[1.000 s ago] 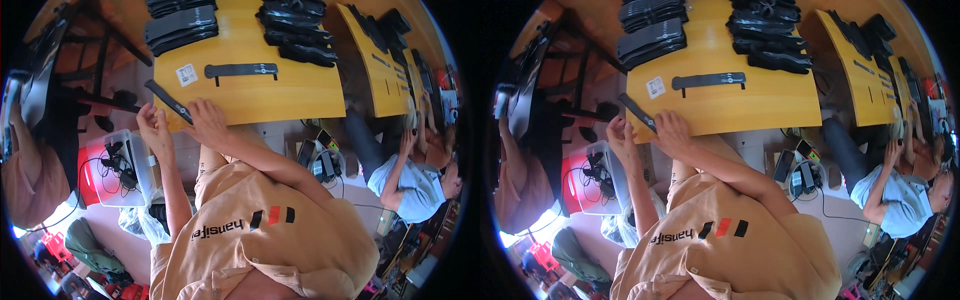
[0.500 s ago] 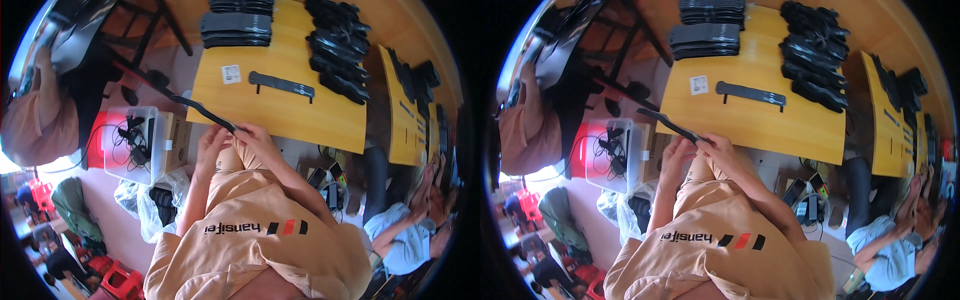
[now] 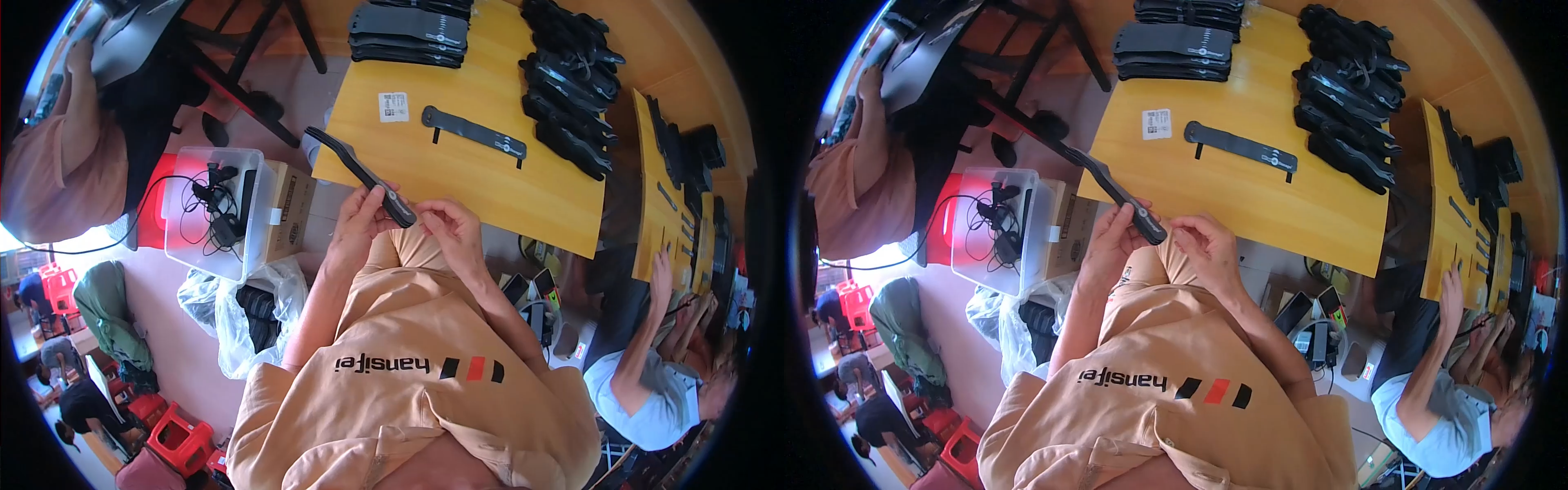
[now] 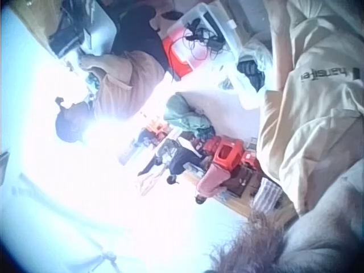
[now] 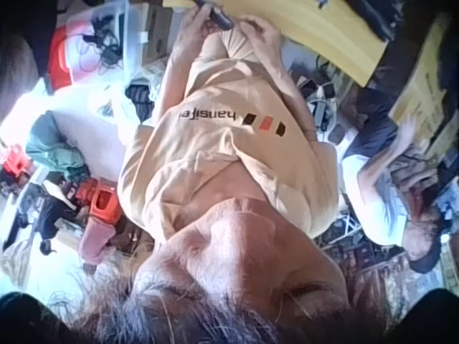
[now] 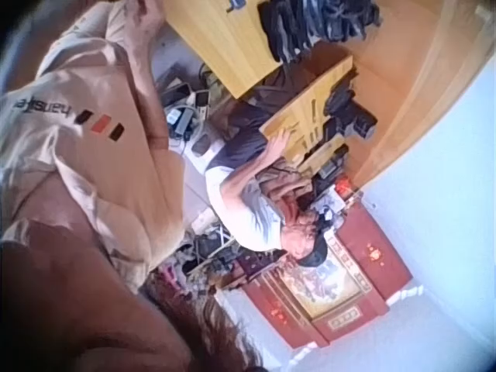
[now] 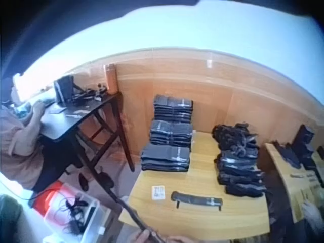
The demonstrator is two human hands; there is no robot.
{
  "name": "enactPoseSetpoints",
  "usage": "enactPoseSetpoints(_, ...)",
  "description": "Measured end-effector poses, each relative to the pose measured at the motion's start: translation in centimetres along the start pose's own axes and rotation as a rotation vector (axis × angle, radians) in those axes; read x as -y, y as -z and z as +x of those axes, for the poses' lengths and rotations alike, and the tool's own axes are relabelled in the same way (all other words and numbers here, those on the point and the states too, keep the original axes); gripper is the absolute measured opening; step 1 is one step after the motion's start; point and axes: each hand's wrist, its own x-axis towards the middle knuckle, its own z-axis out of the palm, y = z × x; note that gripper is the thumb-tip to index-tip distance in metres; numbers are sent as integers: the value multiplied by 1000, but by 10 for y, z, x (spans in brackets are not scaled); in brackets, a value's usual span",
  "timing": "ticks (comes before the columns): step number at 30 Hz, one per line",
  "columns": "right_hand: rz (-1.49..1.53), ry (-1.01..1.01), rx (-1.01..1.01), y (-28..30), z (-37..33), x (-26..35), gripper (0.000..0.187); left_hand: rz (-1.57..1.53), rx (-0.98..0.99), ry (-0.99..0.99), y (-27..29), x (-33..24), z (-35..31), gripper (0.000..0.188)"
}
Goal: Threading small plastic buckles and components onto black elastic straps at a workshop table.
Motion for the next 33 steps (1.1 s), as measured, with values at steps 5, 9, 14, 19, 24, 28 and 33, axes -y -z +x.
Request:
enactPoseSetpoints(5,-193,216,-13,-2,-3,37,13,23,29,18,-12,-11,-1,32)
enactPoseSetpoints(9,-449,413,0,0,-3,51,14,23,21,30,-16,-10,-1,30)
enactPoseSetpoints(14,-480,470,22,4,0,52,15,139,-19,1,-26,-14,-5,30)
enactPoseSetpoints(19,-540,512,56,10,2,53,14,198,-31,11,-29,-15,-4,27)
enactPoseSetpoints(24,-661,551,140,17,2,55,13,270,-36,-17,-37,-14,-4,25)
enactPoseSetpoints(28,-722,547,163,19,2,62,12,286,-44,-63,-39,-11,-2,22)
enactPoseSetpoints(33,-541,347,128,19,2,63,8,266,-46,-51,-40,-10,-2,25)
